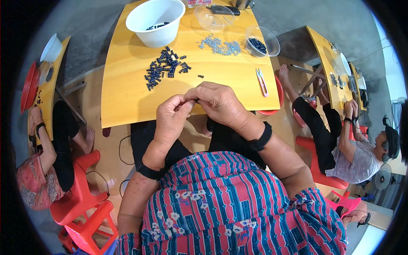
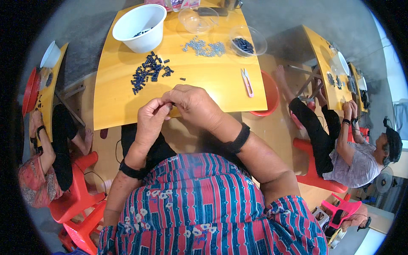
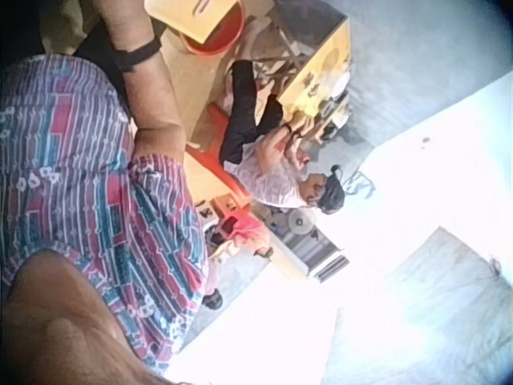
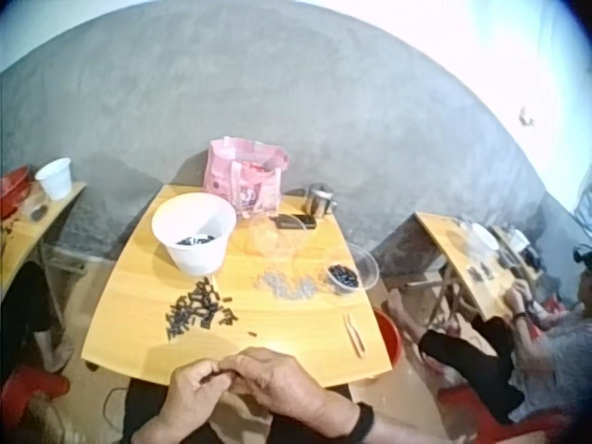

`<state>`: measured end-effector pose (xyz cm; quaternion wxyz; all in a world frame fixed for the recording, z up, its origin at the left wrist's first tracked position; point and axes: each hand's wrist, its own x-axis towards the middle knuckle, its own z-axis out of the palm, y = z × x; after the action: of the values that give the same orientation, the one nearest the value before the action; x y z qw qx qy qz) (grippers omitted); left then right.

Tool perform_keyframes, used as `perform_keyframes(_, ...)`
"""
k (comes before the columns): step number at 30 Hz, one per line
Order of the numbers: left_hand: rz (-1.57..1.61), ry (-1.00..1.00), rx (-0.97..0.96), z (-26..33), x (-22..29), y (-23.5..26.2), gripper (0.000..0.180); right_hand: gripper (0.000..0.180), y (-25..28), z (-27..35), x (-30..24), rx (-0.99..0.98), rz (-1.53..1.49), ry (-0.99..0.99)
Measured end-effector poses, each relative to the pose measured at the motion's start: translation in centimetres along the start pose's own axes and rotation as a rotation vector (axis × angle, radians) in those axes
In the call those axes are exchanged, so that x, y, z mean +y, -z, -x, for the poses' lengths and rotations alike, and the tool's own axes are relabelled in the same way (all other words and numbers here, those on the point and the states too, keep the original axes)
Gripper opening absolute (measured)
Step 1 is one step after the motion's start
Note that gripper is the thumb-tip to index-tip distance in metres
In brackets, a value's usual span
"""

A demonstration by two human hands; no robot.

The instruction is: Assembling small plastic components by hand.

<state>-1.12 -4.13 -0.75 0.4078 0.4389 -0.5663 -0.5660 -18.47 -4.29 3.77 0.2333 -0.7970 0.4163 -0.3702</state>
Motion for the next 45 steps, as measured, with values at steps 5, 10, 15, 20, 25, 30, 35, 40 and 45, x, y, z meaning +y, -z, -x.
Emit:
perform_keyframes(5, 0.29, 0.103, -0.03, 1.2, 0.7, 0.0, 0.018, 0.022, -0.3, 1.1, -0.8, 0.103, -0.31, -0.321)
perform_keyframes(10, 0.417, 0.155, -0.025, 2.3, 1.5, -0.2, 0.02, 0.017, -0.3, 1.6, -1.0, 0.103, -0.409, -0.366)
perform_keyframes(15, 0.442, 0.184, -0.081, 2.4, 1.4, -0.1, 0.021, 0.012, -0.1, 1.5, -1.4, 0.109, -0.343, -0.288)
perform_keyframes(20, 0.329, 0.138, -0.047, 2.2, 1.2, -0.4, 0.02, 0.01, -0.1, 1.8, -0.6, 0.074, -0.296, -0.3)
perform_keyframes(25, 0.168, 0.082, -0.065, 1.0, 1.5, 0.1, 0.014, 0.008, 0.4, 1.6, -0.2, 0.031, -0.214, -0.302)
perform_keyframes(30, -0.09, -0.034, -0.108, -1.2, 1.3, 0.6, 0.008, 0.009, 0.8, 1.1, 0.9, 0.057, -0.155, -0.253)
perform_keyframes(35, -0.158, -0.144, -0.053, -3.5, 0.2, 0.0, 0.006, 0.011, 2.0, -0.4, 4.9, 0.205, 0.136, -0.235)
perform_keyframes(40, -0.238, -0.175, 0.001, -3.5, 0.2, -0.3, 0.008, 0.012, 3.2, -2.7, 8.5, 0.269, 0.269, -0.423)
perform_keyframes(45, -0.225, -0.159, 0.017, -3.7, 0.1, -0.3, 0.008, 0.011, 3.2, -4.3, 10.2, 0.238, 0.318, -0.437)
